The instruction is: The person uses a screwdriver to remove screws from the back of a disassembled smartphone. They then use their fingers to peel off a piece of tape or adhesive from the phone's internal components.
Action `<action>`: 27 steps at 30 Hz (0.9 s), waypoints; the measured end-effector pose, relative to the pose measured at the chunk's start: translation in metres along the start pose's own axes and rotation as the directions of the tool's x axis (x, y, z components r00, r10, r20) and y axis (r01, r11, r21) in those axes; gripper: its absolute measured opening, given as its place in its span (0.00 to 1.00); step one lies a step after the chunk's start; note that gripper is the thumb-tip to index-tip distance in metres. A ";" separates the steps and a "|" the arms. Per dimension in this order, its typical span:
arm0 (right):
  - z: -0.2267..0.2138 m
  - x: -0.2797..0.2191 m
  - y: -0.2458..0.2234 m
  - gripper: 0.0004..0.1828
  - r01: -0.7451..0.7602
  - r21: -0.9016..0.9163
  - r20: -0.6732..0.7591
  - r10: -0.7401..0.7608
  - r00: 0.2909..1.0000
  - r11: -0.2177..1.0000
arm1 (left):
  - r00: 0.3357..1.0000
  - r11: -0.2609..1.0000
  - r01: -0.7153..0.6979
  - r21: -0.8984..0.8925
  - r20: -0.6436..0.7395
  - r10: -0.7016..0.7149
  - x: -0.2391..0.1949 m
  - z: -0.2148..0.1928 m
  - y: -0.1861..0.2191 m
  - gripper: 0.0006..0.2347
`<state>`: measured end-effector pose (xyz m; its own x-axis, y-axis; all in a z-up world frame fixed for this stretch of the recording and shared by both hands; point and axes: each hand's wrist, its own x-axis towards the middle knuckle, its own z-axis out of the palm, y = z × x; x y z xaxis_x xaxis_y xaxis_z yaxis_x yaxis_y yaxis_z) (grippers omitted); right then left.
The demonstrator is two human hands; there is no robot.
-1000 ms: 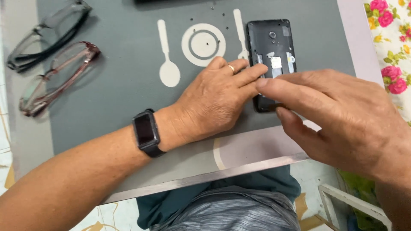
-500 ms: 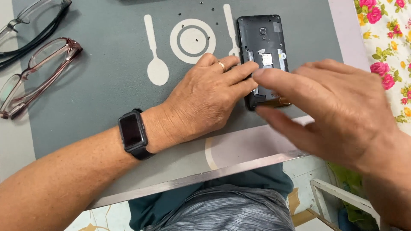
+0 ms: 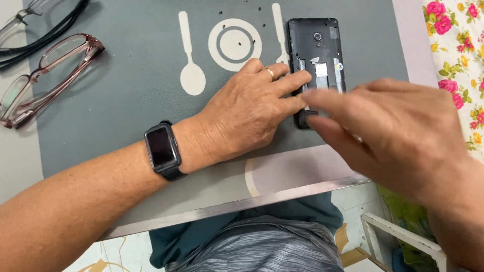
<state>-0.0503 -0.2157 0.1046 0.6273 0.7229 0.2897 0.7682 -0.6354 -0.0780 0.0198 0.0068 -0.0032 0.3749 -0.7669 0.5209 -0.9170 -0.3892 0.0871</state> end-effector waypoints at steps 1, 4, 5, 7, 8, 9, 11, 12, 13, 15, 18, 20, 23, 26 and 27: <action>0.005 -0.005 0.003 0.07 -0.018 -0.058 -0.058 0.015 0.998 0.998 | 1.000 1.000 0.000 0.002 -0.002 0.000 0.000 0.000 0.000 0.18; 0.003 -0.001 0.003 0.15 -0.050 -0.128 -0.048 0.044 0.998 0.991 | 0.999 0.999 -0.002 -0.044 -0.036 0.000 0.001 0.000 -0.001 0.13; 0.000 0.003 0.000 0.21 -0.061 -0.139 0.020 0.064 0.998 0.988 | 0.998 0.996 -0.007 -0.094 -0.066 0.001 0.000 0.000 -0.001 0.12; -0.001 -0.003 -0.002 0.18 -0.077 -0.070 0.063 0.081 0.995 0.995 | 0.999 0.998 -0.006 -0.070 -0.048 0.003 0.000 0.002 -0.002 0.14; -0.002 -0.006 -0.002 0.19 -0.097 -0.004 0.107 0.097 0.989 0.995 | 0.999 0.999 -0.010 -0.047 -0.031 0.008 0.000 0.003 -0.002 0.16; 0.002 -0.010 0.001 0.19 -0.099 -0.004 0.108 0.099 0.989 0.995 | 0.999 0.999 -0.011 -0.049 -0.031 0.010 0.000 0.002 -0.002 0.16; 0.009 -0.017 0.006 0.12 -0.132 -0.173 0.003 0.135 0.991 0.976 | 0.999 1.000 -0.002 -0.025 -0.036 0.001 -0.001 -0.001 -0.001 0.12; 0.009 -0.017 0.006 0.12 -0.133 -0.174 0.003 0.136 0.991 0.976 | 0.999 1.000 -0.003 -0.026 -0.036 0.002 0.000 0.000 0.000 0.12; 0.009 -0.015 0.007 0.15 -0.118 -0.172 -0.049 0.112 0.993 0.978 | 0.999 1.000 0.000 -0.021 -0.044 -0.001 0.000 -0.001 0.000 0.11; 0.006 -0.010 0.005 0.18 -0.101 -0.169 -0.099 0.085 0.991 0.980 | 0.999 1.000 0.007 -0.016 -0.050 -0.007 0.000 0.000 -0.001 0.10; 0.001 -0.008 0.001 0.23 -0.086 -0.037 0.058 0.088 0.994 0.996 | 0.998 0.995 -0.006 -0.099 -0.055 0.001 -0.001 0.002 -0.002 0.12; 0.005 -0.016 -0.002 0.12 -0.170 -0.101 0.013 0.172 0.985 0.980 | 0.998 0.999 -0.009 -0.037 -0.070 0.006 0.000 0.001 -0.001 0.13; 0.009 -0.013 0.001 0.10 -0.126 -0.158 -0.086 0.113 0.990 0.979 | 0.997 0.999 0.005 -0.042 -0.079 -0.008 0.000 0.000 0.001 0.12; 0.008 -0.011 -0.001 0.06 -0.162 -0.073 -0.106 0.153 0.982 0.984 | 0.998 1.000 0.024 -0.019 -0.051 -0.025 0.000 0.002 0.002 0.11; 0.008 -0.009 -0.003 0.06 -0.157 -0.072 -0.110 0.149 0.983 0.985 | 0.998 1.000 0.026 -0.013 -0.051 -0.026 -0.001 0.002 0.002 0.11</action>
<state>-0.0576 -0.2185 0.0946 0.7167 0.5863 0.3777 0.6489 -0.7590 -0.0531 0.0180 0.0058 -0.0049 0.3914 -0.7295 0.5610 -0.9089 -0.4018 0.1117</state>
